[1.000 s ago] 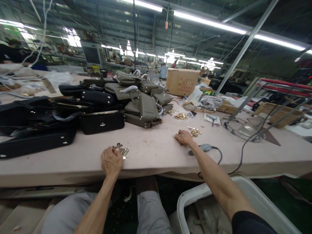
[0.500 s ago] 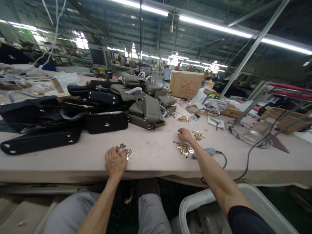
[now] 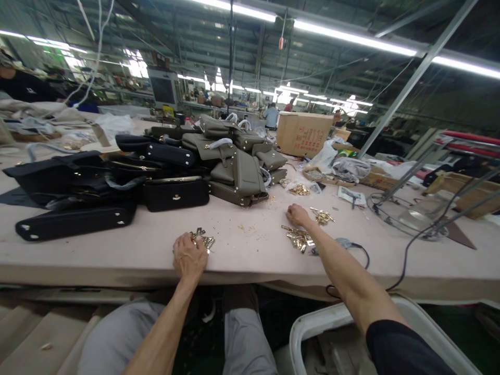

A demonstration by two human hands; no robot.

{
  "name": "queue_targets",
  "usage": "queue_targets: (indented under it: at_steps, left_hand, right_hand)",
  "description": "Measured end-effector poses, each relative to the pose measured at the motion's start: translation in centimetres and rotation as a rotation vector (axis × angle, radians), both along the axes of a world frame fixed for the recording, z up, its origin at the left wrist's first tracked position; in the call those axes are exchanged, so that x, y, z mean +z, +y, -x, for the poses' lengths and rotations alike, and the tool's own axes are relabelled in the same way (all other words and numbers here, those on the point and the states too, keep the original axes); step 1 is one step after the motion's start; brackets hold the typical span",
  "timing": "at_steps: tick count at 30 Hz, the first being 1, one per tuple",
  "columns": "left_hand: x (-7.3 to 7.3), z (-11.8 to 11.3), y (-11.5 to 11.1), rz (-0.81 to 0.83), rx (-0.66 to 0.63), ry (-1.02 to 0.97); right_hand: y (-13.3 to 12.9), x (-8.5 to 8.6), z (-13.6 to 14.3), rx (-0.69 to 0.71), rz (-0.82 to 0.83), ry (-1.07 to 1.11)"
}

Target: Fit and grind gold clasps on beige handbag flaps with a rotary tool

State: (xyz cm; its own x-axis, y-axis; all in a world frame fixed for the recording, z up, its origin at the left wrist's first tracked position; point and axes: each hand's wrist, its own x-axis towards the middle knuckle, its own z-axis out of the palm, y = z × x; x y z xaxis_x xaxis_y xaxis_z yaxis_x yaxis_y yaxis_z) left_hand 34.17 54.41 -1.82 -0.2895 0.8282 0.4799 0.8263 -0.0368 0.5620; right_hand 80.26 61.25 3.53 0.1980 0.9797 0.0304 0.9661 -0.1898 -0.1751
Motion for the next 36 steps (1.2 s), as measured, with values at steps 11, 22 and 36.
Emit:
queue_targets:
  at_steps: [11,22,36]
  left_hand:
    - [-0.1,-0.1,0.1,-0.004,-0.005,-0.012]
    - [-0.1,-0.1,0.2,-0.009,-0.001,-0.019]
    - [0.1,-0.2,0.0,-0.006,0.021,0.008]
  right_hand:
    - [-6.4,0.8,0.5,0.294,0.116,0.184]
    - [-5.4,1.0,-4.1,-0.071,0.07,-0.112]
    - [-7.6,1.8,-8.4,-0.223,-0.011,-0.089]
